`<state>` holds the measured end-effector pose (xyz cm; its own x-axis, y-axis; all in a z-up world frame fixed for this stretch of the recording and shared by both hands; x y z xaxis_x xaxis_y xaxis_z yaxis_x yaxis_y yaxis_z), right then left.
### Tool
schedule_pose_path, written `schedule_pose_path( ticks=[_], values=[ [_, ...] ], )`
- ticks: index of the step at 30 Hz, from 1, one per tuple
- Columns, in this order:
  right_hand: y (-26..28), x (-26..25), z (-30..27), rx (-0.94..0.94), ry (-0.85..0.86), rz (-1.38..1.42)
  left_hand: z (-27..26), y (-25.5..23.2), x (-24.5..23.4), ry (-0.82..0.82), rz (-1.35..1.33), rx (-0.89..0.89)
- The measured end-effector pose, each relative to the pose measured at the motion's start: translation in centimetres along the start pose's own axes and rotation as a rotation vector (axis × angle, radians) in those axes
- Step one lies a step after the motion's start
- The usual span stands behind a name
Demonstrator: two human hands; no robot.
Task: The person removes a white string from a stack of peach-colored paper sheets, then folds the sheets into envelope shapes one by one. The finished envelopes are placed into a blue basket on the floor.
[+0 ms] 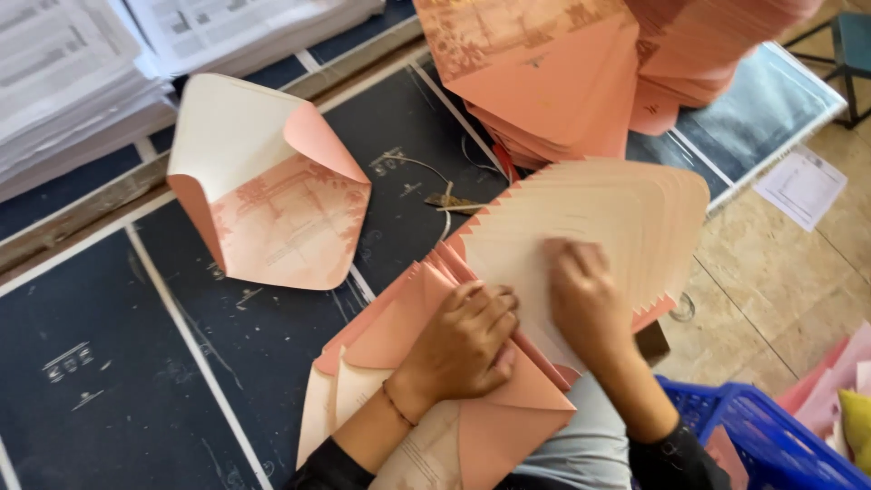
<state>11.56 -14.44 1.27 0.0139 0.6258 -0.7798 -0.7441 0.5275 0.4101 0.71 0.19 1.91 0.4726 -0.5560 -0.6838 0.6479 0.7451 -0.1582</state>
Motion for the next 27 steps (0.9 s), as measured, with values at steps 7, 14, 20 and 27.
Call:
schedule_pose_path(
  ticks=[7,14,20,27],
  values=[
    [-4.5,-1.4,0.2,0.322,0.132,-0.356,1.8,-0.3,-2.1,0.110,-0.110,-0.011],
    [-5.9,-2.1,-0.6,0.757,0.350,-0.210,1.4,-0.3,-1.4,0.155,-0.166,-0.004],
    [-4.9,-3.0,0.2,0.626,0.232,-0.079,1.9,-0.4,-2.2,0.107,-0.095,0.033],
    [-4.5,-3.0,0.2,0.507,0.180,-0.240,1.9,-0.6,-2.2,0.107,-0.058,0.032]
  ],
)
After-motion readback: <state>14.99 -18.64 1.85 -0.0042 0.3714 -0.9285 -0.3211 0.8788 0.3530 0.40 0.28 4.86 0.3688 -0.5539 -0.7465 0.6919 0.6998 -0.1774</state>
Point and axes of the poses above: each hand's wrist, its own z-axis towards the middle knuckle, its own x-axis out of the palm, y = z × x, the point moved 6 cm from there along z, towards the middle knuckle, and after that the axes turned 7 degrees about x, right-handed, at the moved point
